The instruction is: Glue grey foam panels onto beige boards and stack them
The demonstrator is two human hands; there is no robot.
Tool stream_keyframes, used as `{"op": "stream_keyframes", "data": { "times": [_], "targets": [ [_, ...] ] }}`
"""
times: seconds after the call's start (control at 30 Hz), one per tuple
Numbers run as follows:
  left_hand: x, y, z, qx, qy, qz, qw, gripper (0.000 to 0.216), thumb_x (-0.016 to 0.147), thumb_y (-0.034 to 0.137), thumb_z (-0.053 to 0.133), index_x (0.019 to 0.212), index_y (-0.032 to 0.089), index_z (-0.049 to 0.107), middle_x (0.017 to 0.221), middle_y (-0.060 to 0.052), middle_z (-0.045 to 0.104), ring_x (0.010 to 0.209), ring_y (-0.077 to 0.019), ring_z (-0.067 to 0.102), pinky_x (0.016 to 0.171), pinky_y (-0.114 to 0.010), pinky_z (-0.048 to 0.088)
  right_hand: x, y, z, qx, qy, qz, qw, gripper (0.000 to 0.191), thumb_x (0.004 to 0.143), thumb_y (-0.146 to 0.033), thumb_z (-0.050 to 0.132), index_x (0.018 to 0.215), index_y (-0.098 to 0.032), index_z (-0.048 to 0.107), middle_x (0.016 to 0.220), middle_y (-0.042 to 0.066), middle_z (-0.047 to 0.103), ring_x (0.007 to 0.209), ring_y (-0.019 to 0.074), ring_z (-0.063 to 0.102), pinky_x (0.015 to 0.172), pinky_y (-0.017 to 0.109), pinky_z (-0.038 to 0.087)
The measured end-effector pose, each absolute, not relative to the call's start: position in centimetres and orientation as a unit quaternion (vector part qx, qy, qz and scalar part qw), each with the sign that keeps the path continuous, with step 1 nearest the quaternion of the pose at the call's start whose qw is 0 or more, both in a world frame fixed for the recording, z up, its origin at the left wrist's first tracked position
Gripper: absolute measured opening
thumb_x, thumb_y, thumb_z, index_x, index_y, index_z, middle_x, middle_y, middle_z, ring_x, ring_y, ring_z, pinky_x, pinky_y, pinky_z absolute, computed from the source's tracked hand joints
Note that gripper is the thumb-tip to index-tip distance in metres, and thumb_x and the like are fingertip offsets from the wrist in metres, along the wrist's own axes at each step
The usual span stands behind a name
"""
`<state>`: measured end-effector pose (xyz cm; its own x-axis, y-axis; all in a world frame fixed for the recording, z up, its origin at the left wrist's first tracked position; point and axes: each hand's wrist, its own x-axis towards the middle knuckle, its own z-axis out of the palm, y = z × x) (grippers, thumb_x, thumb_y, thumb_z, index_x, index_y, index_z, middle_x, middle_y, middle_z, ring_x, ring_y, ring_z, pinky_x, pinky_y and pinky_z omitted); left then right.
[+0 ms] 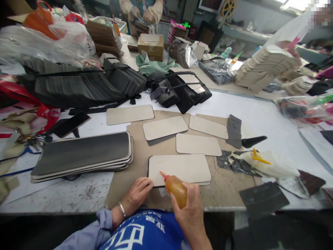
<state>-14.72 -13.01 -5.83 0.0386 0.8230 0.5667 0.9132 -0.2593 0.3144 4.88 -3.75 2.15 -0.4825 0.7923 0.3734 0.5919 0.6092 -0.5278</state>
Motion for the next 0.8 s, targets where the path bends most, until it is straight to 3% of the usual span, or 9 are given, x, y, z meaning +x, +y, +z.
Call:
{"op": "stream_keyframes", "data": {
  "times": [0.17,0.43,0.53,0.67,0.8],
  "targets": [
    [-14.9,-13.3,-5.7,-0.721,-0.6,-0.34,0.069,0.021,0.088,0.012,0.042,0.1,0.013,0.058,0.094,-0.009,0.065,0.094,-0.0177,0.056,0.082,-0.034,0.052,5.2,-3.9,1.7,-0.417,-0.842,0.178,0.293,0.028,0.079,-0.034,0.054,0.103,-0.023,0.043,0.091,0.005,0.047,0.082,0.0199,0.051,0.073,0.037,0.047],
    [-14.9,-13.0,-5.7,-0.72,-0.593,-0.357,0.051,0.021,0.087,0.01,0.042,0.098,0.014,0.059,0.092,-0.008,0.065,0.092,-0.0174,0.057,0.08,-0.032,0.053,13.6,2.8,1.5,-0.564,-0.771,-0.031,0.294,0.049,0.073,-0.061,0.047,0.097,-0.018,0.046,0.086,0.009,0.047,0.084,0.0289,0.047,0.066,0.042,0.044],
    [-14.9,-13.0,-5.8,-0.714,-0.589,-0.374,0.051,0.02,0.087,0.01,0.043,0.098,0.014,0.06,0.093,-0.008,0.064,0.093,-0.0171,0.056,0.079,-0.031,0.054,12.0,0.0,1.9,-0.516,-0.805,0.01,0.292,0.041,0.076,-0.051,0.051,0.101,-0.019,0.045,0.088,0.008,0.048,0.084,0.0258,0.048,0.07,0.041,0.045],
    [-14.8,-13.0,-6.2,-0.712,-0.59,-0.377,0.041,0.02,0.086,0.01,0.044,0.098,0.013,0.06,0.092,-0.009,0.063,0.093,-0.0169,0.055,0.079,-0.03,0.054,8.4,-4.7,1.9,-0.44,-0.839,0.156,0.279,0.03,0.08,-0.035,0.053,0.104,-0.021,0.042,0.092,0.006,0.047,0.081,0.0189,0.052,0.071,0.033,0.048],
    [-14.8,-13.1,-6.3,-0.71,-0.593,-0.378,0.031,0.02,0.086,0.01,0.045,0.098,0.014,0.06,0.093,-0.009,0.063,0.094,-0.0168,0.054,0.081,-0.031,0.053,9.9,-3.9,1.5,-0.46,-0.831,0.157,0.272,0.03,0.08,-0.037,0.053,0.104,-0.022,0.043,0.092,0.005,0.048,0.081,0.0187,0.053,0.071,0.033,0.048]
  ]
}}
